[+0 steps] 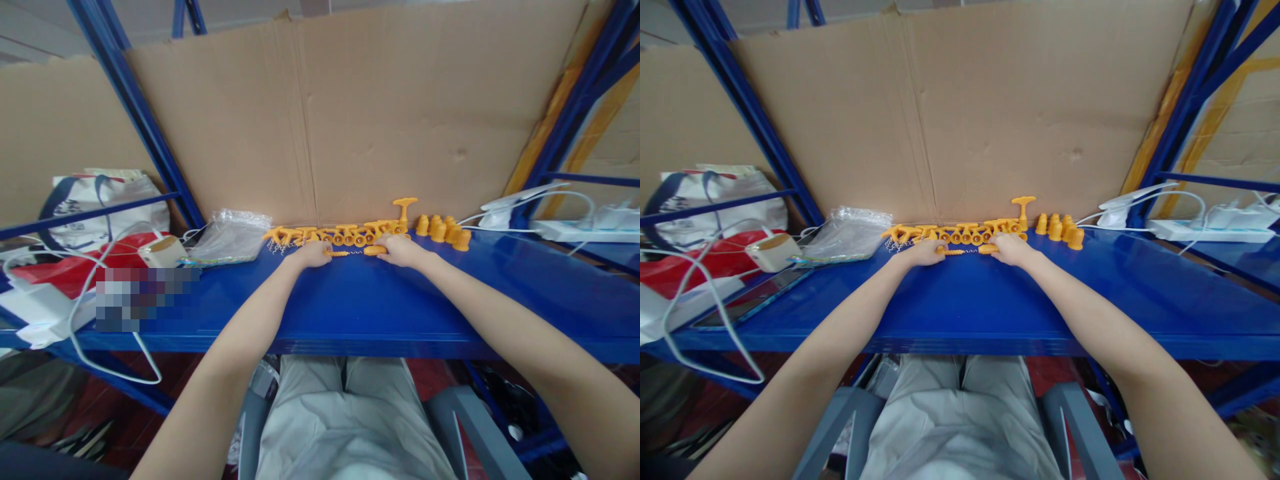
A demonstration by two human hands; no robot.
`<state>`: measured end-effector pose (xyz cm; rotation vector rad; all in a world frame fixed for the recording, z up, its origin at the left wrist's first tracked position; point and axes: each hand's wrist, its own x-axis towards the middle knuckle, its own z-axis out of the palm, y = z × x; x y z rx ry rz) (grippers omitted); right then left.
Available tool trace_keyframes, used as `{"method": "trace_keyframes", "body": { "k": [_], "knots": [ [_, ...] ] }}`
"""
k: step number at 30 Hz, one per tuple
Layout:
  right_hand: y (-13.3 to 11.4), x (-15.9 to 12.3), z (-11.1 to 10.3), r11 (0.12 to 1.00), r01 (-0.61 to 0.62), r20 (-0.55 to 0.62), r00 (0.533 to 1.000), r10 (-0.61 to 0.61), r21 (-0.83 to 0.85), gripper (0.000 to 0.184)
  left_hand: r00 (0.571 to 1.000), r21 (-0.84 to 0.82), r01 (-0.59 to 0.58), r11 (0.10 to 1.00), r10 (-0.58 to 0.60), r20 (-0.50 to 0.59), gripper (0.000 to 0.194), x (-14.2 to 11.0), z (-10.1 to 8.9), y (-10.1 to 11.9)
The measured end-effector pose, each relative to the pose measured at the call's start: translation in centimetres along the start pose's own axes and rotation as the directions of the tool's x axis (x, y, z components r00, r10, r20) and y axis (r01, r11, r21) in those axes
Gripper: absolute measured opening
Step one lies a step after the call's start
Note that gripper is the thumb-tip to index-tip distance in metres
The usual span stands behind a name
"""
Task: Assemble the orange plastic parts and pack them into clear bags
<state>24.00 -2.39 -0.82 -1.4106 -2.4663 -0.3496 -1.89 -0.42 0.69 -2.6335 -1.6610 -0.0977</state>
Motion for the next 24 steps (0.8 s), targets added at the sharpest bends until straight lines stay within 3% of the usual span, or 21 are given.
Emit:
{"method": "trace_keyframes", "body": {
  "k": [8,13,17,24],
  "knots": [
    [-0.9,-0.2,-0.5,0.989,-0.026,0.075,0.996,0.038,-0.146,0.027,0.999,-0.021,-0.029,0.999,0.029,-0.021,0.041,-0.1,-0.1,0.2],
    [-0.3,-0.2,0.0,0.981,-0.007,0.035,0.999,0.014,-0.192,0.024,0.999,-0.062,-0.016,0.998,0.013,-0.036,0.042,-0.2,-0.2,0.2],
    [0.0,0.0,0.4,0.992,0.027,-0.032,0.999,-0.031,-0.124,0.025,0.996,-0.082,-0.026,0.996,0.018,-0.091,0.039,-0.1,0.1,0.1],
    [-0.3,0.4,1.0,0.992,0.09,-0.181,0.981,-0.074,0.085,0.032,0.96,-0.168,-0.161,0.973,0.114,-0.257,0.039,0.2,0.8,0.5]
  ]
}}
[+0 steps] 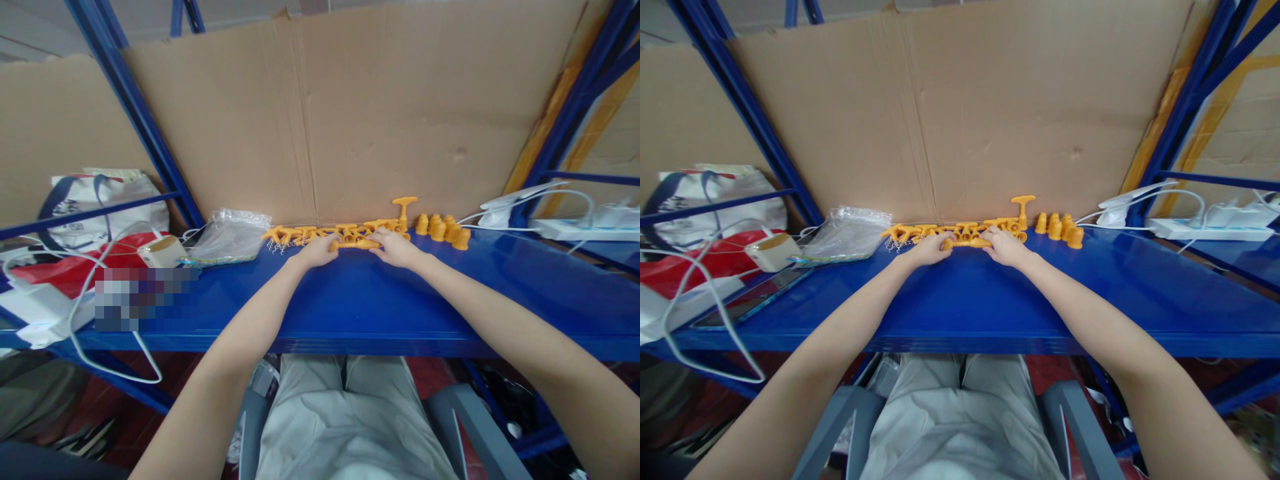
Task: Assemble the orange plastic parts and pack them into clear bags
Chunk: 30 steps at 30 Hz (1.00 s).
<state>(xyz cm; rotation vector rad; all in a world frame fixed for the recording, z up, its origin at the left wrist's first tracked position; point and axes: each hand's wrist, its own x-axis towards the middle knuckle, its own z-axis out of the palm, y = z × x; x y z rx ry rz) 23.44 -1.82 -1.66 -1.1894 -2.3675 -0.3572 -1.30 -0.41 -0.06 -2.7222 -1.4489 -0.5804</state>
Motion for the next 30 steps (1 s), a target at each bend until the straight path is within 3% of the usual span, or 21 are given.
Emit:
{"method": "trace_keyframes", "body": {
  "k": [5,12,20,25,30],
  "knots": [
    [0.9,0.1,0.7,0.993,0.051,-0.082,0.996,-0.042,0.11,0.031,0.998,-0.065,-0.006,0.998,0.003,-0.058,0.031,0.1,0.3,-0.1],
    [1.2,0.1,0.9,0.988,0.071,-0.093,0.994,-0.059,0.134,0.034,0.997,-0.161,0.043,0.986,-0.052,-0.053,0.029,0.2,0.3,0.2],
    [1.1,-0.1,1.0,0.989,0.052,-0.103,0.994,-0.038,0.141,0.034,0.994,-0.146,0.064,0.987,-0.077,-0.082,0.035,0.2,0.2,0.8],
    [1.3,0.0,1.0,0.974,0.083,-0.109,0.992,-0.061,0.209,0.035,0.994,-0.119,0.046,0.992,-0.058,-0.094,0.026,0.0,0.3,0.9],
    [1.8,0.3,1.2,0.954,0.033,-0.08,0.997,-0.009,0.299,0.037,0.992,-0.044,0.018,0.999,-0.024,-0.124,0.023,0.0,0.1,0.8]
  ]
}}
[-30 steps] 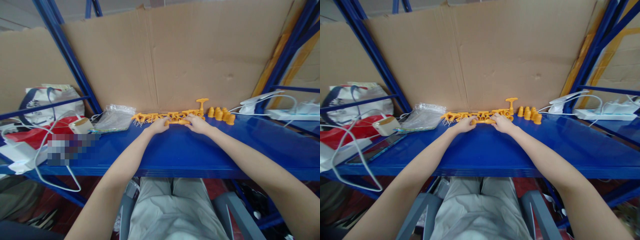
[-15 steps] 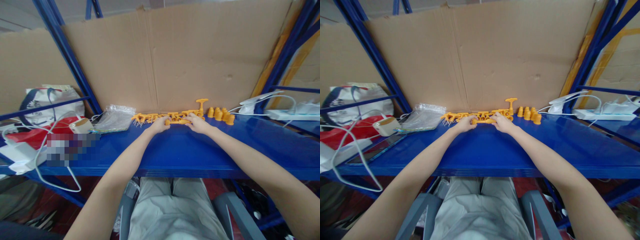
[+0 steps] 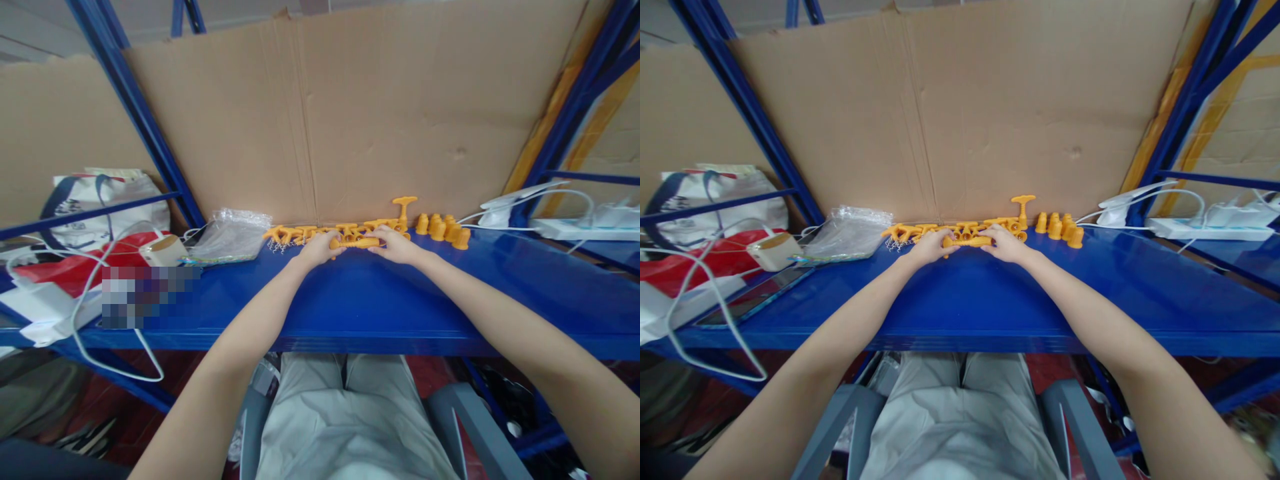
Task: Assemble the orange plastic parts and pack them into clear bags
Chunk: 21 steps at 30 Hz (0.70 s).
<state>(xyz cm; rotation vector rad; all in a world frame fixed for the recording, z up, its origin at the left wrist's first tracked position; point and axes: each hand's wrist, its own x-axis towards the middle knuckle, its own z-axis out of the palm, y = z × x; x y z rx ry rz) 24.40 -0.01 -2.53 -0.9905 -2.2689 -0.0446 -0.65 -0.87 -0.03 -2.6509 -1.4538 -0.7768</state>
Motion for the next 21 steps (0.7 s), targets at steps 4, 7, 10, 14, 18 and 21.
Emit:
{"method": "trace_keyframes", "body": {
  "k": [4,7,10,14,18,21],
  "knots": [
    [0.6,-0.1,0.1,0.966,-0.075,-0.009,0.997,0.079,0.246,0.04,1.0,0.042,-0.005,0.999,0.005,-0.017,0.026,0.0,0.0,-0.3],
    [0.8,-0.1,0.0,0.875,-0.168,0.042,0.985,0.168,0.454,0.035,0.999,0.025,-0.004,1.0,0.005,-0.051,0.026,0.0,0.1,-0.5],
    [0.4,0.0,-0.2,0.773,-0.272,0.101,0.96,0.262,0.573,0.03,0.997,0.001,0.01,1.0,-0.01,-0.074,0.028,0.0,0.0,-0.5],
    [-0.4,0.1,-0.3,0.68,-0.369,0.138,0.919,0.371,0.633,0.025,0.996,0.031,0.044,0.999,-0.041,-0.082,0.029,-0.2,-0.1,-0.1],
    [-0.5,0.2,-0.3,0.657,-0.383,0.146,0.911,0.386,0.65,0.027,0.994,0.06,0.066,0.996,-0.061,-0.091,0.03,-0.3,-0.3,0.3],
    [-0.4,0.1,-0.4,0.654,-0.343,0.146,0.93,0.337,0.674,0.039,0.993,0.064,0.079,0.995,-0.073,-0.095,0.031,-0.3,-0.3,0.4]
  ]
}}
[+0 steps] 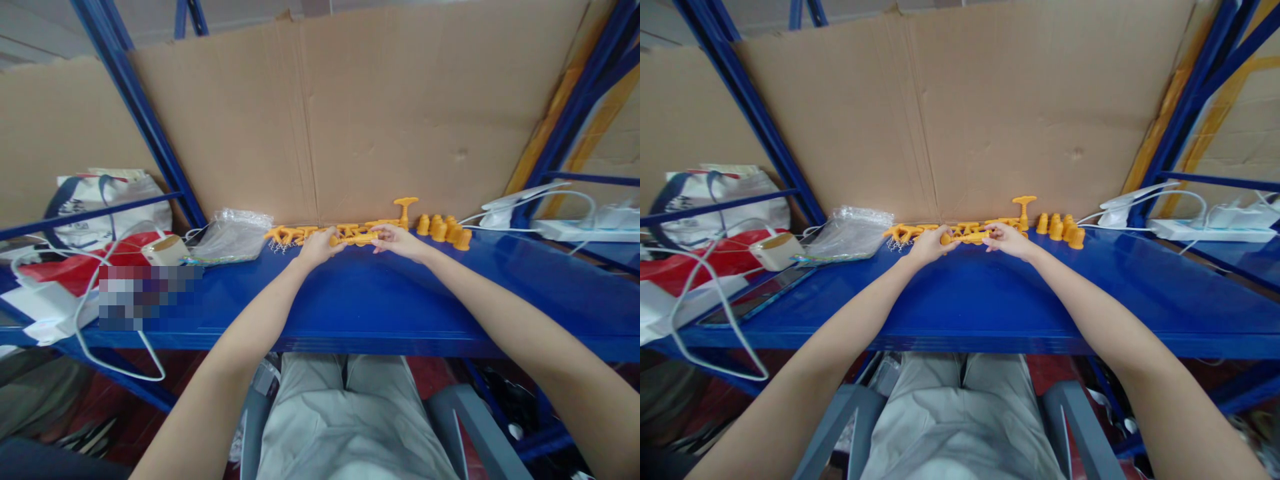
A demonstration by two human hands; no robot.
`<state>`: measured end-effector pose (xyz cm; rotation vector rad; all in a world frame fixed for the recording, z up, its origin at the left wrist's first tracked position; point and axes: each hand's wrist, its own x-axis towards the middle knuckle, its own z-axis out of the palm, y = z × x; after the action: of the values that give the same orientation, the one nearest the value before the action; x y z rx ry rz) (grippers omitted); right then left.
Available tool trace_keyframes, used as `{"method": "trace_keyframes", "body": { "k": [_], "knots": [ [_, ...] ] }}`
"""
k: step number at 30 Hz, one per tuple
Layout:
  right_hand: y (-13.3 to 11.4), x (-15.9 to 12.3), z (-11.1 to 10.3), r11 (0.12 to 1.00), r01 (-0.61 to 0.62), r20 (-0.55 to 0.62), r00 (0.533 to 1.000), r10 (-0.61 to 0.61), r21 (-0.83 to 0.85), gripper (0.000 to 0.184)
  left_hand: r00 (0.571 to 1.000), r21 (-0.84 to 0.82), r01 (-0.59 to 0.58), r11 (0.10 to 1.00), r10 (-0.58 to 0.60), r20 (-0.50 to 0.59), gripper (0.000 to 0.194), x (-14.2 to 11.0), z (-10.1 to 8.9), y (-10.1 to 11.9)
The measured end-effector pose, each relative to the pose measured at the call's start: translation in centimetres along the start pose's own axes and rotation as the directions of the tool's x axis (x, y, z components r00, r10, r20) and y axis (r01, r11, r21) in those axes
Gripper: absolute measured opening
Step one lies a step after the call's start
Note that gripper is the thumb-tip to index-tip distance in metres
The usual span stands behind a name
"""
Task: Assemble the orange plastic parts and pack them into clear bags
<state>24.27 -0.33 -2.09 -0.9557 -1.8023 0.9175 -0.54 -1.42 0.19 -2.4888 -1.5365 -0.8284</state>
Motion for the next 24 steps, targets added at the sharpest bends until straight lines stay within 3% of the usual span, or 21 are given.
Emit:
{"method": "trace_keyframes", "body": {
  "k": [3,6,14,17,20,24],
  "knots": [
    [-0.2,-0.2,-0.1,0.998,0.059,0.0,0.998,-0.059,0.014,0.046,1.0,-0.007,-0.004,1.0,0.004,-0.014,0.031,0.0,0.0,0.0],
    [-1.0,-0.6,-0.1,0.997,0.077,-0.002,0.997,-0.077,0.018,0.041,0.999,-0.01,-0.035,0.999,0.035,-0.029,0.031,-0.1,-0.1,0.0],
    [-2.5,-1.2,0.0,0.992,-0.098,0.027,0.995,0.096,0.083,0.057,0.993,-0.013,-0.077,0.997,0.075,-0.094,0.031,-0.1,0.2,0.5],
    [-2.8,-1.3,-0.1,0.984,-0.165,0.046,0.986,0.162,0.072,0.051,0.992,-0.025,-0.077,0.997,0.074,-0.099,0.03,-0.1,0.3,0.3],
    [-3.0,-1.5,-0.3,0.98,-0.187,0.043,0.982,0.185,0.066,0.03,0.994,-0.042,-0.051,0.998,0.047,-0.094,0.03,0.0,0.2,0.2],
    [-3.0,-1.6,-0.5,0.987,-0.155,0.011,0.988,0.155,0.051,0.034,0.995,-0.029,-0.055,0.998,0.052,-0.089,0.029,-0.1,0.2,0.2]
  ]
}}
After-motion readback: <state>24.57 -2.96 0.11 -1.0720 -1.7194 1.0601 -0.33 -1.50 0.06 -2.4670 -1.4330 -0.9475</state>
